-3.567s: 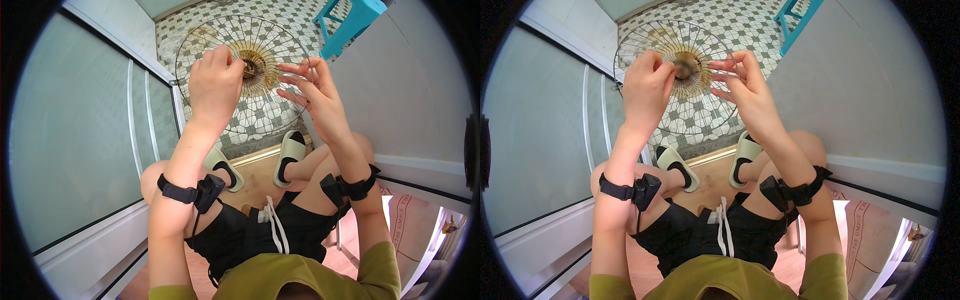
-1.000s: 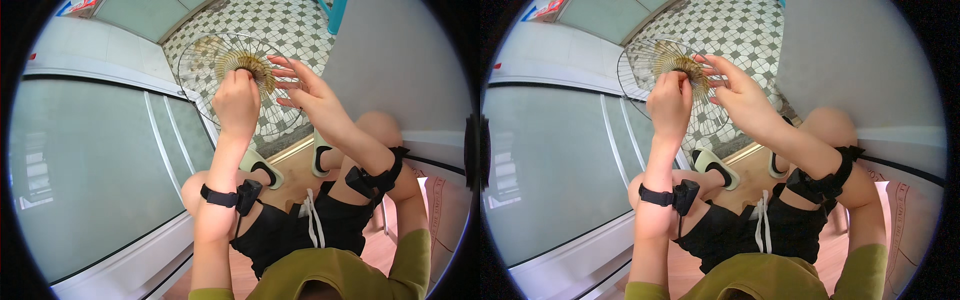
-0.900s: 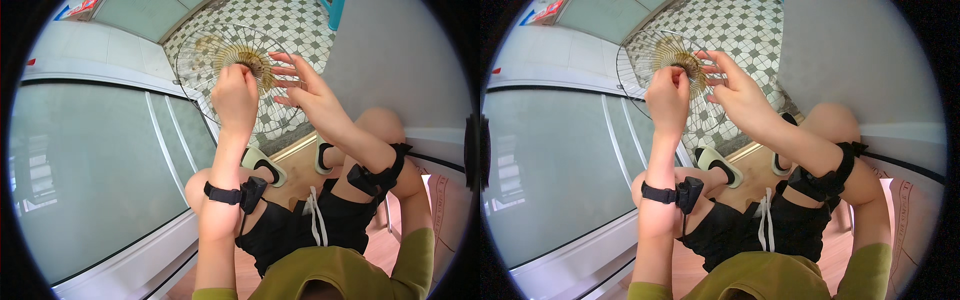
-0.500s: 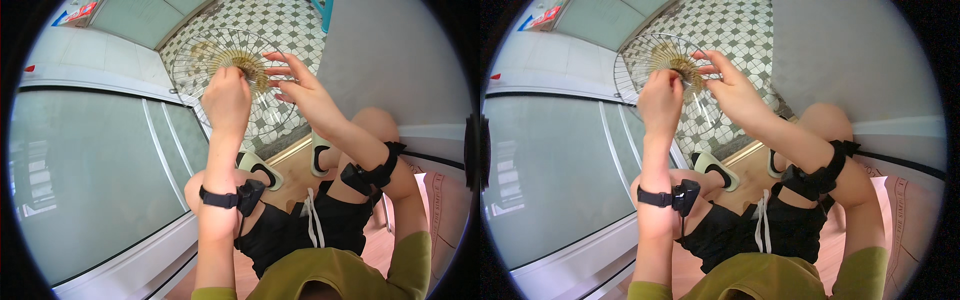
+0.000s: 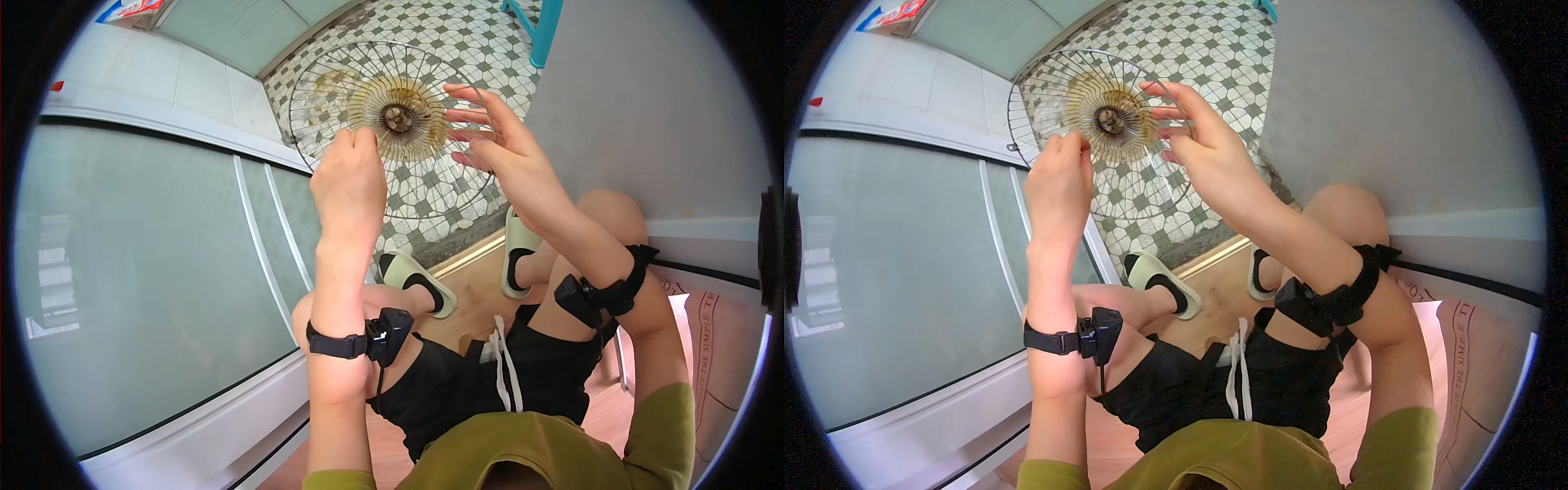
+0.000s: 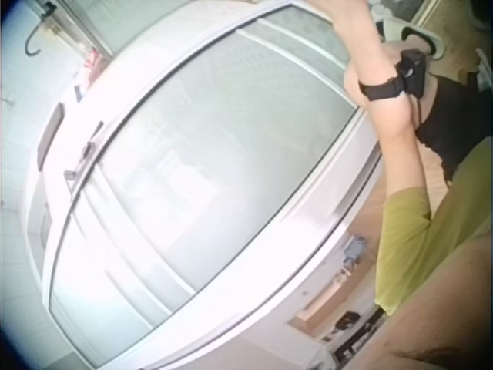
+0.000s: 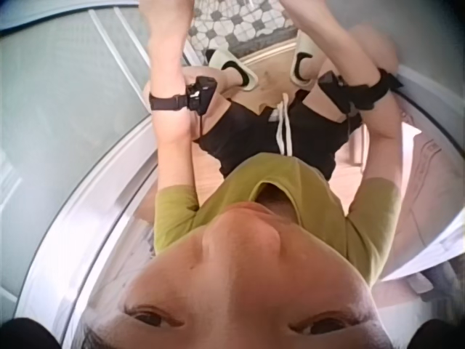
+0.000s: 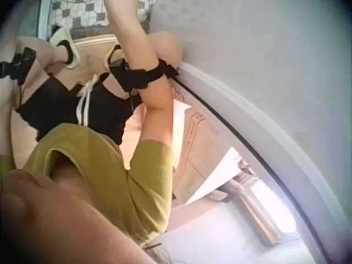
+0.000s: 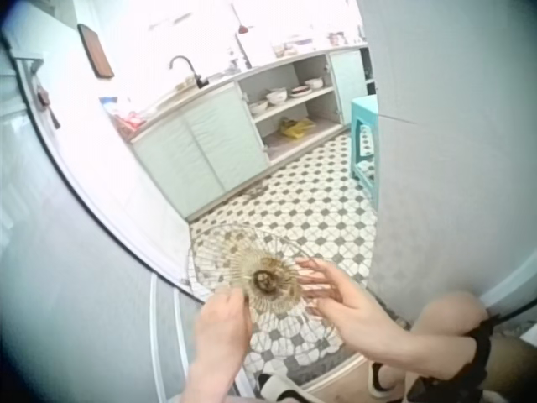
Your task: The recorder is disassembling or adjusting the metal wiring of a circular fan guard.
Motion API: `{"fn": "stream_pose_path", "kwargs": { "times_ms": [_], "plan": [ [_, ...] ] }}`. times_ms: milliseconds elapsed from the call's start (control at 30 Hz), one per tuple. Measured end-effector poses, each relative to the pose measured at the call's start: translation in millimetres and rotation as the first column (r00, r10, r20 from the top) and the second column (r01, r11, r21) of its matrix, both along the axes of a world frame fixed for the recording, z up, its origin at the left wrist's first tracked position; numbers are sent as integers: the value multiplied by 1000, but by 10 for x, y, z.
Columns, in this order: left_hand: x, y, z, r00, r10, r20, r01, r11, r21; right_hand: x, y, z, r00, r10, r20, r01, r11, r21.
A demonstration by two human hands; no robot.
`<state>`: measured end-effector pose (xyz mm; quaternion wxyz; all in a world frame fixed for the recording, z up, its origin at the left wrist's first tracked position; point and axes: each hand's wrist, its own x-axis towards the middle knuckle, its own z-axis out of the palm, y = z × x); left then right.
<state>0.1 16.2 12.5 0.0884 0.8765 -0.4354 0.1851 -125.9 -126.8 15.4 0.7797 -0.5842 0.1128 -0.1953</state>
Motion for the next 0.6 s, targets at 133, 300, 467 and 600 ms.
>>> {"fn": "stream_pose_path", "kwargs": {
  "times_ms": [133, 300, 467, 600],
  "plan": [
    [-33, 11, 36, 1000, 25, -8, -25, 1000, 13, 13, -18, -42, 1000, -9, -9, 9, 999, -36],
    [72, 17, -87, 996, 38, 78, -34, 997, -63, 2, 14, 35, 1000, 9, -8, -9, 1000, -10],
    [75, -29, -142, 992, 9, 129, 2, 996, -85, -24, -7, 32, 1000, 29, -5, -29, 1000, -6],
    [117, -11, -165, 995, -28, 97, 37, 995, -89, -36, 12, -16, 1000, 19, 14, -18, 997, -78]
  ]
}}
